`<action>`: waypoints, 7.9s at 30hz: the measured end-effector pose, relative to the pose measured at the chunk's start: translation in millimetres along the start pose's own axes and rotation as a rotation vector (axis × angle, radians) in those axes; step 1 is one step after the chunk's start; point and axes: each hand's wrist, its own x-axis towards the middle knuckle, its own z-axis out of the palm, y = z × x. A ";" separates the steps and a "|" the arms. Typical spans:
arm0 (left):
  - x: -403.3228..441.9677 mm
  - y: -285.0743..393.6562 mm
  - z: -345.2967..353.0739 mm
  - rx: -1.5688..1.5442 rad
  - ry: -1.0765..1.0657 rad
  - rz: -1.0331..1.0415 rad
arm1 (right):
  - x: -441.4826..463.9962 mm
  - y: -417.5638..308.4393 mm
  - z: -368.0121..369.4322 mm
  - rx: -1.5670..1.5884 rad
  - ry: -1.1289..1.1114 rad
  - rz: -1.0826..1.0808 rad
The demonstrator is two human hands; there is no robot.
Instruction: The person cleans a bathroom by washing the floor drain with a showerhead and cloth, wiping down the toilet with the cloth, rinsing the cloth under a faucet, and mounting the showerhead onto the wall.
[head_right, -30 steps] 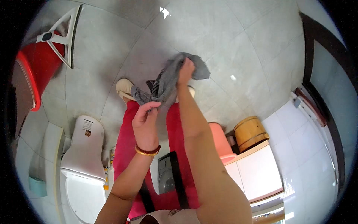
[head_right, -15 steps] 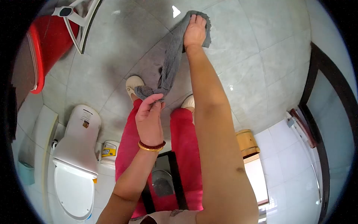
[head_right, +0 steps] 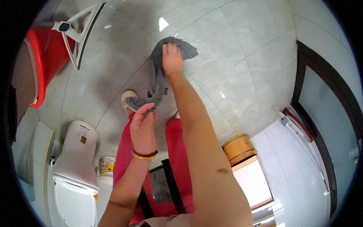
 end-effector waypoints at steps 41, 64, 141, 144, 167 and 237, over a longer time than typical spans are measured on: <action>-78.5 -33.9 -28.1 0.244 -0.173 -0.086 | -174.1 80.7 -215.1 1.974 -0.170 0.864; -319.2 113.7 141.2 0.992 -0.576 0.583 | -333.4 63.7 -613.1 1.195 0.052 0.378; -209.5 409.2 42.4 0.811 -0.407 0.582 | -61.7 -96.7 -786.8 0.494 -0.070 -0.005; -226.3 423.4 119.2 0.856 -0.459 0.575 | -40.9 -88.1 -809.8 0.549 -0.097 -0.153; -102.8 532.9 246.9 1.030 -0.434 0.675 | 111.3 -7.9 -813.9 0.906 0.044 0.233; 60.9 251.0 808.2 0.524 -0.591 0.696 | 309.8 483.2 -656.3 2.270 -0.065 0.860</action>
